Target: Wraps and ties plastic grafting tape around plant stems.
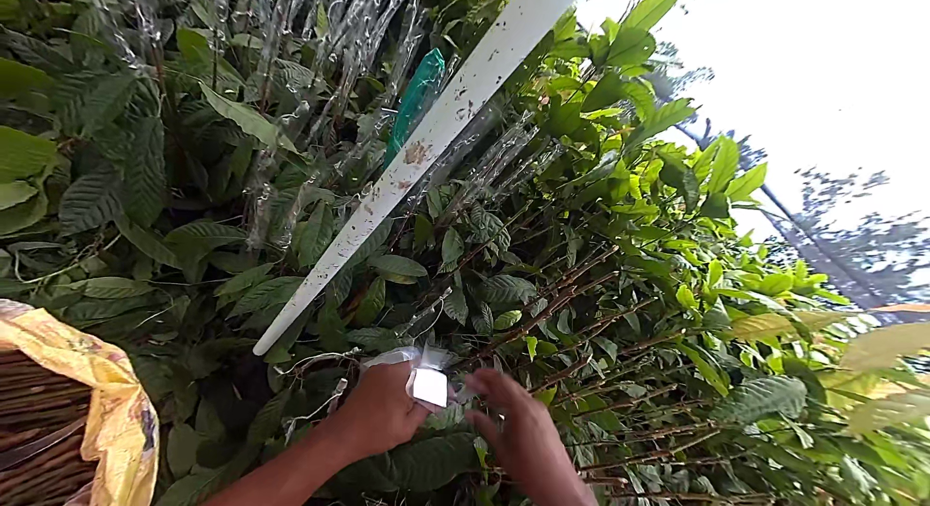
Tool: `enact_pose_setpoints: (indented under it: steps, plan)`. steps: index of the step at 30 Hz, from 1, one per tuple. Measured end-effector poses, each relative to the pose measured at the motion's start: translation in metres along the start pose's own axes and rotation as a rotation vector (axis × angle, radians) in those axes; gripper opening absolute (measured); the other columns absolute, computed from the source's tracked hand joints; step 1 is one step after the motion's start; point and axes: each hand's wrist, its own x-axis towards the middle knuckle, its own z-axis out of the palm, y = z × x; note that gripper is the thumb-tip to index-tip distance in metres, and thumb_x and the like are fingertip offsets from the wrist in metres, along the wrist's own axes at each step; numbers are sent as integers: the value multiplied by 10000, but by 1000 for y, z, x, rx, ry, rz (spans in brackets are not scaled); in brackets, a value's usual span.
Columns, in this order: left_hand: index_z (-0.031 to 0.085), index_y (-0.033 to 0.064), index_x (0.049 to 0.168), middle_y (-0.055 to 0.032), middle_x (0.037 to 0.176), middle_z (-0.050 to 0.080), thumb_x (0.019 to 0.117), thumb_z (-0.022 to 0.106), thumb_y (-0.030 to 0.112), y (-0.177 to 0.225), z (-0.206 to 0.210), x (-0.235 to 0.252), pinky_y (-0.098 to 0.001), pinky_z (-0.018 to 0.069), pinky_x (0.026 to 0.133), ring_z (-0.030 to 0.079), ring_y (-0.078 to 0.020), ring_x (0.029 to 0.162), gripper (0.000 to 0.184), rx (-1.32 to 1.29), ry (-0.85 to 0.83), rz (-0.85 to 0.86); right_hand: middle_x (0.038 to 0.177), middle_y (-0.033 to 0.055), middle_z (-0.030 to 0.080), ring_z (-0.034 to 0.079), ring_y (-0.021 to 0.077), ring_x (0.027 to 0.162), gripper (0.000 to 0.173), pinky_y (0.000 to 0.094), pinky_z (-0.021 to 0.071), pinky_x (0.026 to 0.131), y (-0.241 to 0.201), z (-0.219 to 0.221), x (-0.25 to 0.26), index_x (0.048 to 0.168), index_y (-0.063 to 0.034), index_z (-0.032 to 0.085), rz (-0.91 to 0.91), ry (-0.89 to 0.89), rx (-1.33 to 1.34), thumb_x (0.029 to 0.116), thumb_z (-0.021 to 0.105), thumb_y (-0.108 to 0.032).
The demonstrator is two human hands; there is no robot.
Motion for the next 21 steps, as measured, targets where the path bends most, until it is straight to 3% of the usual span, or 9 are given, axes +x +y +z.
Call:
enact_pose_setpoints:
  steps: [1, 3, 5, 7, 10, 13, 15, 18, 21]
  plan:
    - [765, 170, 1052, -27, 1011, 758, 984, 629, 325, -4, 1, 0, -446, 589, 854, 724, -162, 957, 217, -2, 16, 3, 1032, 153, 743, 743, 301, 884, 291, 502, 620, 783, -8, 11, -4, 1177, 6, 694, -43, -14, -137, 936, 717, -156]
    - [764, 179, 1050, -17, 1008, 755, 997, 620, 350, -6, 1, 3, -433, 589, 857, 720, -149, 960, 230, 22, 36, -15, 866, 152, 692, 725, 317, 741, 152, 468, 612, 609, -34, 21, -16, 981, -12, 717, -167, -25, -392, 985, 624, -133]
    - [758, 121, 1035, -83, 999, 747, 980, 629, 312, 1, 2, 4, -501, 580, 837, 727, -231, 953, 237, 58, -21, -69, 856, 127, 648, 697, 291, 728, 87, 395, 568, 508, -56, 12, -14, 895, -56, 721, -268, 3, -611, 921, 639, -70]
    - [741, 59, 1002, -138, 975, 738, 963, 658, 262, 5, 3, 5, -541, 586, 793, 734, -294, 915, 223, 78, -66, -7, 949, 128, 657, 692, 299, 802, 76, 409, 576, 548, -50, -1, 9, 895, -93, 736, -325, 19, -633, 888, 669, -58]
    - [750, 68, 1078, -106, 1021, 753, 983, 641, 228, -1, 1, 3, -465, 588, 886, 730, -227, 964, 216, 9, -23, 14, 1063, 155, 686, 708, 336, 921, 205, 526, 599, 740, -24, -4, 34, 1061, -69, 734, -115, -125, -449, 1039, 557, -172]
    - [770, 107, 1050, -38, 1011, 761, 974, 646, 226, -9, -2, 8, -335, 582, 905, 717, -112, 966, 187, -40, 118, 51, 842, 132, 681, 705, 300, 656, 100, 452, 573, 495, -47, 15, 13, 950, -50, 703, -276, 1, -564, 925, 609, -75]
    - [759, 80, 1021, -46, 987, 753, 944, 688, 217, -6, 0, 5, -318, 582, 889, 710, -93, 939, 173, -132, 72, 30, 844, 123, 670, 703, 297, 702, 79, 438, 571, 511, -54, 4, 20, 931, -64, 720, -350, 54, -590, 904, 646, -62]
    - [755, 72, 961, 21, 880, 733, 936, 730, 263, -8, -4, 6, -201, 579, 725, 663, 12, 758, 194, -313, 85, -56, 933, 88, 707, 709, 272, 877, 182, 467, 605, 738, -12, -3, 53, 993, -101, 767, -379, 7, -330, 1012, 603, -177]
    - [751, 92, 947, 74, 824, 695, 942, 711, 266, -4, -15, 15, -146, 514, 590, 589, 45, 638, 178, -331, 167, -155, 873, 109, 740, 744, 275, 790, 98, 475, 627, 672, -30, 43, 13, 930, -53, 754, -526, -38, -225, 923, 657, -44]
